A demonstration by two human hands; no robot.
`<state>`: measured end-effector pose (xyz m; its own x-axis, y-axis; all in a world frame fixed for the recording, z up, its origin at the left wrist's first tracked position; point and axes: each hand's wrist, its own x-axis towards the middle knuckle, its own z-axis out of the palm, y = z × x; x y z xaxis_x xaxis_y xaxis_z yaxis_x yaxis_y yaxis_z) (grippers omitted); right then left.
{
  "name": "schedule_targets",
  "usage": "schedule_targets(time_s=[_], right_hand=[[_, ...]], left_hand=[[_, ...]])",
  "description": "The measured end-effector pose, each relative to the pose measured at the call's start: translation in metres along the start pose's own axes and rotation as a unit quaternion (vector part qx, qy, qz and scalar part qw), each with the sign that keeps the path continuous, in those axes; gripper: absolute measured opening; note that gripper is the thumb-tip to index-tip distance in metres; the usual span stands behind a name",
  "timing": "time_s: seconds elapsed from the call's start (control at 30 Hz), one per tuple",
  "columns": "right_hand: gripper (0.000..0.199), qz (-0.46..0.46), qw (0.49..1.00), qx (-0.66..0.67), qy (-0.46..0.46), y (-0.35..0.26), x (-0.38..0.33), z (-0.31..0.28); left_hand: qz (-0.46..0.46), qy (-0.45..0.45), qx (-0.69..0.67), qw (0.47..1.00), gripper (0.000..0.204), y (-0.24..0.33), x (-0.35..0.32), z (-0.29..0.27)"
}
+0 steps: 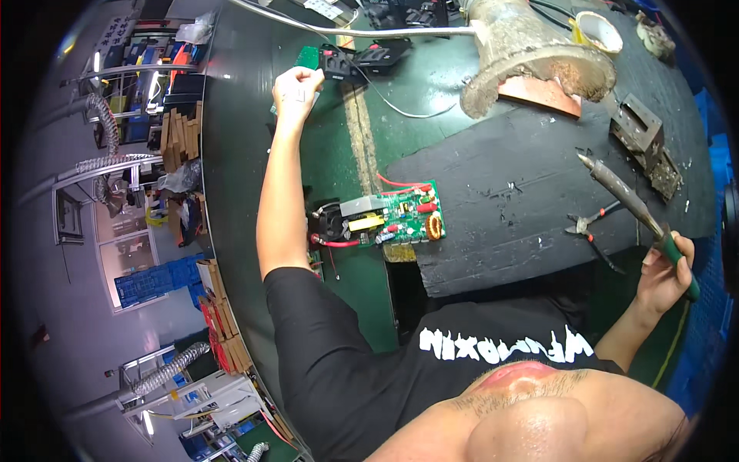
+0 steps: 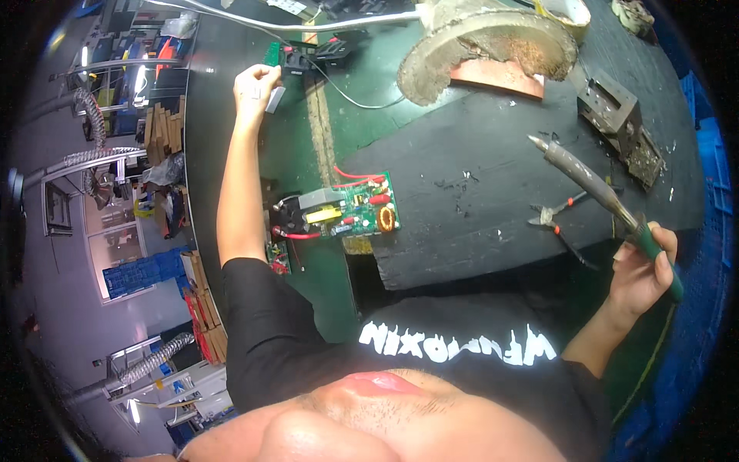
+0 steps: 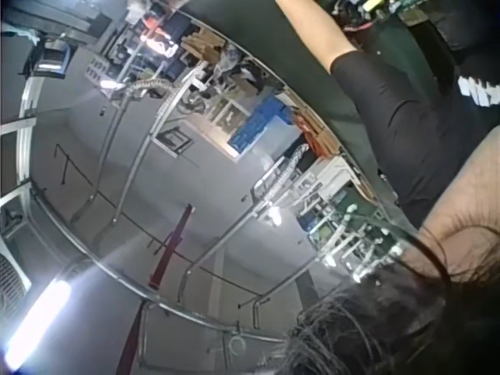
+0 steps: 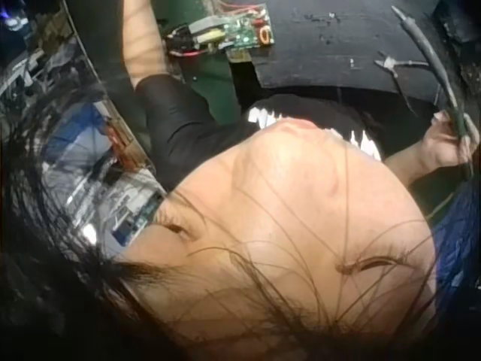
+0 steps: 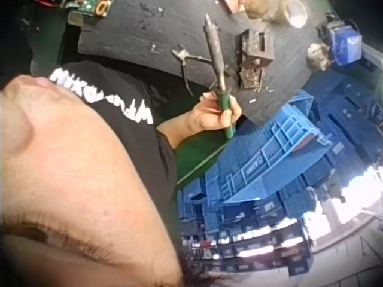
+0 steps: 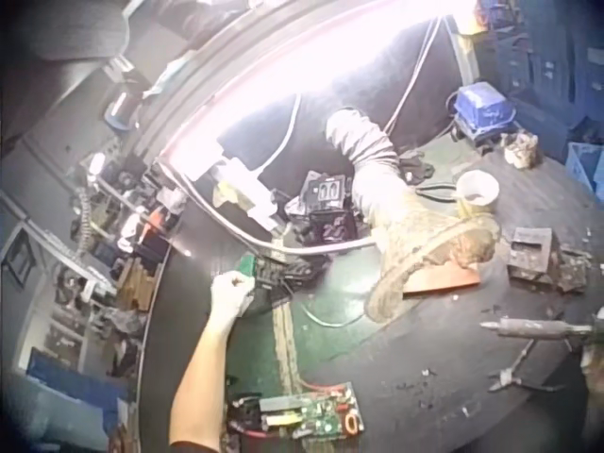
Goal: Soldering wires to a circuit board and assembling the components into a plastic housing.
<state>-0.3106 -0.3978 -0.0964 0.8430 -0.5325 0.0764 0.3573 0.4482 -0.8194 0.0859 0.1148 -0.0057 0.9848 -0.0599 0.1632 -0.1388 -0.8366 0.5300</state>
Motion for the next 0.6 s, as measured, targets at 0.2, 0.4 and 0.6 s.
schedule_targets(time_s=[0.2,0.4,0.6], right_hand=[[0.039,-0.006,0.999,0.042,-0.032,-0.009,-0.017,-0.014],[0.039,0.011,0.999,0.032,-0.018,-0.008,-0.023,-0.025],[0.040,0.013,0.999,0.031,-0.036,-0.016,-0.022,-0.020]], left_hand=[[0.059,0.046,0.220,0.973,0.019,0.031,-0.094,-0.028],[0.084,-0.216,-0.177,0.957,0.019,0.022,-0.126,-0.031],[0.222,-0.153,0.011,0.963,0.048,0.020,-0.095,0.007]])
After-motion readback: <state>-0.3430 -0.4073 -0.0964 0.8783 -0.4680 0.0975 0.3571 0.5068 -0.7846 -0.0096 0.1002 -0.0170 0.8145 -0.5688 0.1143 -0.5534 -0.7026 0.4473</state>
